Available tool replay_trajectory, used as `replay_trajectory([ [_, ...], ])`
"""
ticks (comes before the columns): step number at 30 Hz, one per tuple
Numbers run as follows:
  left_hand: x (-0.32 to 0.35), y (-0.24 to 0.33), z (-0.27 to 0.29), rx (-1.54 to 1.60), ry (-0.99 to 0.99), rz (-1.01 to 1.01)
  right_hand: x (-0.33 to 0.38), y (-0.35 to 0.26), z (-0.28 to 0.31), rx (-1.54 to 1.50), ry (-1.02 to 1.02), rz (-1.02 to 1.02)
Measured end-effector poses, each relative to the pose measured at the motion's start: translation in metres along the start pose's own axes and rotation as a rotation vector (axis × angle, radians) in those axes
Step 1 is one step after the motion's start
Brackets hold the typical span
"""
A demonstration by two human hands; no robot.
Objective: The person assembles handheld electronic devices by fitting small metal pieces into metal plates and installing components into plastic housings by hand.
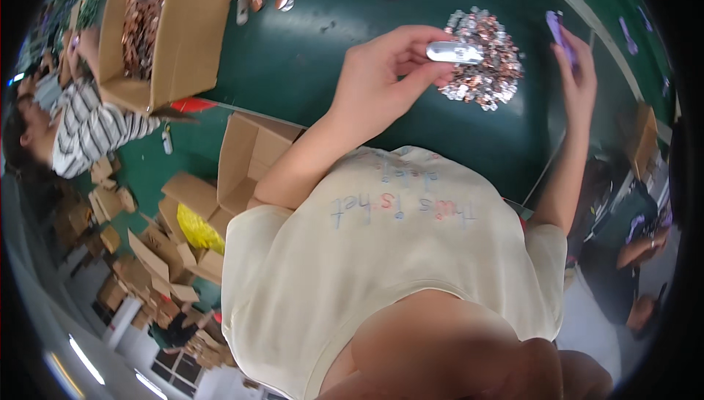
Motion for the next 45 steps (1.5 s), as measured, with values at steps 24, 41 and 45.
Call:
replay_trajectory([
  [24, 0.012, 0.003, 0.008, 0.065, -0.051, 0.079, 0.036, -0.154, -0.051, -0.283, -0.192, 0.455],
  [41, 0.02, -0.039, 0.017, -0.36, 0.103, -0.335, 0.074, -0.113, -0.082, -0.368, -0.288, 0.015],
  [45, -0.034, -0.031, 0.047, -0.694, 0.168, -0.486, -0.024, -0.05, -0.112, -0.395, -0.189, -0.141],
])
Point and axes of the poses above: each hand's wrist, its own x-axis away from the middle knuckle, its own z-axis out of the back of the hand, y = z × x, the point moved 4 cm from there along -x, towards the middle knuckle, and after that the axes turned 9 degrees about y, right-handed, at the moved point
